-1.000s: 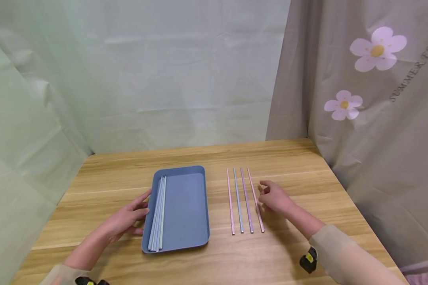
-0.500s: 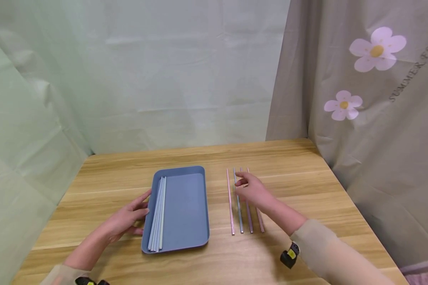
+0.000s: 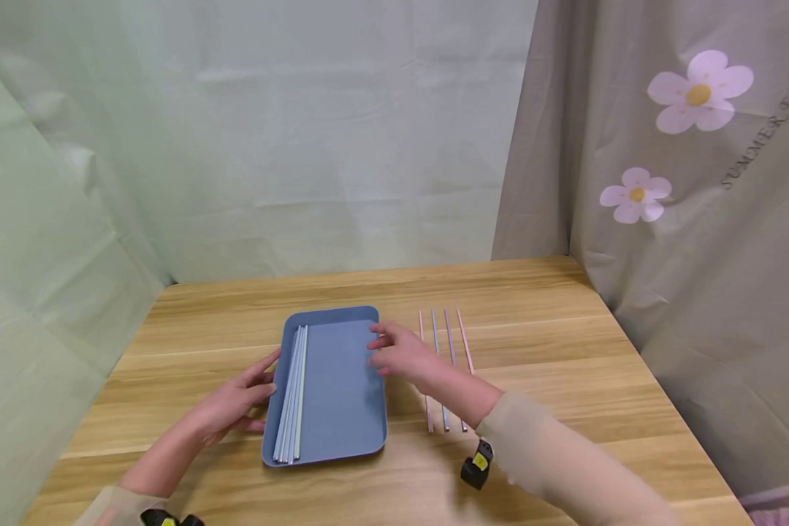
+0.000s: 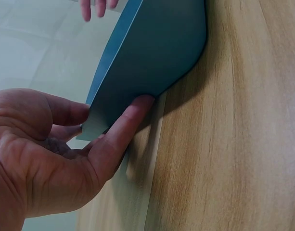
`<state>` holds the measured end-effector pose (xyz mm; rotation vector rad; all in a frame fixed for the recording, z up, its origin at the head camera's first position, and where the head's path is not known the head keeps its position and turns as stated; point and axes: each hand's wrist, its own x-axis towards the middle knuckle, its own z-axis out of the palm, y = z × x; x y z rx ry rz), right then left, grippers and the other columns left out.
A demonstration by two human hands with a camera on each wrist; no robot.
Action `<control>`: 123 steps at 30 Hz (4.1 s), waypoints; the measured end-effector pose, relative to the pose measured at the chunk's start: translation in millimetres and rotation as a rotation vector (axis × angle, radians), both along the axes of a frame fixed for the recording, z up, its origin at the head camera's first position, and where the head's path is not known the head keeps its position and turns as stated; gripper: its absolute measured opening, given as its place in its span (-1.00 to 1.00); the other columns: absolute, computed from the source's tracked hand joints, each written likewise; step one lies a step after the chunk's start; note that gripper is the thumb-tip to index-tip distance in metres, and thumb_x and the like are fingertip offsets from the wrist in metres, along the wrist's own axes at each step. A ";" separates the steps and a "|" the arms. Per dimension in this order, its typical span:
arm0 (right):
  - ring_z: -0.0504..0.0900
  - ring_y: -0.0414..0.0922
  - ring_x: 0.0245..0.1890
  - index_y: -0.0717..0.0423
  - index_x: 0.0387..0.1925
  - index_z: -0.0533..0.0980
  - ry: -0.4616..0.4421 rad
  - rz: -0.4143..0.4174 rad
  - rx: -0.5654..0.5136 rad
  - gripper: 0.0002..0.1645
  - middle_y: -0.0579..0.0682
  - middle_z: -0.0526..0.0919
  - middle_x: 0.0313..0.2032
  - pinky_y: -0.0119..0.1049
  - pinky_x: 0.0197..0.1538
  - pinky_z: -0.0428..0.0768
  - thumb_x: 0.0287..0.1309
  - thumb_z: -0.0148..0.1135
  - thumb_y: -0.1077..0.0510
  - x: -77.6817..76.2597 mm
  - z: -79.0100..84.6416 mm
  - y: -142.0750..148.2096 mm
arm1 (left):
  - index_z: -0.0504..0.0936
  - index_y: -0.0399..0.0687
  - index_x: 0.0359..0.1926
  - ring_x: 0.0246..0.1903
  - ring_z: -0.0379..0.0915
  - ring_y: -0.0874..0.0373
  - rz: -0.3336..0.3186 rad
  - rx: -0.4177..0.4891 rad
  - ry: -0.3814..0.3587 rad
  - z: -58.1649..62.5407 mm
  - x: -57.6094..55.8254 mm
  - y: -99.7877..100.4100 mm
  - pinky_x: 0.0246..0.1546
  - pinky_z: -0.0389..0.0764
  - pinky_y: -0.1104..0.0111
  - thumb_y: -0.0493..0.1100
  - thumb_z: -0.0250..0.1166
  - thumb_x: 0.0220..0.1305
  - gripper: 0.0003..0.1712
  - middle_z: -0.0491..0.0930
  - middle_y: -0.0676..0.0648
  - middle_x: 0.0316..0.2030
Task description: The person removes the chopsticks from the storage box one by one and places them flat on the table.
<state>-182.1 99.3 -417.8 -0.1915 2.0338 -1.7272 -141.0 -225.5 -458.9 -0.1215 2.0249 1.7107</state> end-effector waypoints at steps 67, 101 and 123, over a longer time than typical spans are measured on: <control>0.66 -0.02 -0.54 0.24 0.50 0.18 -0.040 -0.061 0.181 0.04 0.06 0.59 -0.39 -0.18 -0.55 0.70 0.05 0.49 0.43 17.5 -48.6 -141.8 | -0.09 0.30 0.66 0.31 0.26 -0.34 -0.029 0.008 -0.018 -0.6 -3.8 -1.8 -0.20 0.74 -0.03 -0.27 -0.02 0.61 -0.22 0.00 -0.38 0.51; 0.57 -0.02 -0.40 0.07 0.55 0.18 -0.070 -0.080 -0.141 0.03 0.17 0.45 -0.17 -0.06 -0.45 0.75 0.09 0.31 0.55 9.0 -31.8 -85.3 | -0.06 0.33 0.65 0.26 0.32 -0.26 0.006 -0.012 -0.005 1.4 -1.9 0.6 -0.27 0.74 -0.03 -0.30 -0.03 0.60 -0.22 0.06 -0.36 0.49; 0.52 0.03 -0.19 -0.02 0.59 0.12 -0.005 -0.072 -0.190 0.04 0.16 0.39 -0.04 -0.02 -0.33 0.76 0.16 0.25 0.52 3.0 -13.5 -19.4 | -0.08 0.30 0.66 0.37 0.18 -0.38 0.007 -0.019 0.003 0.4 -0.1 0.7 -0.24 0.74 -0.03 -0.31 -0.03 0.60 -0.21 0.00 -0.39 0.53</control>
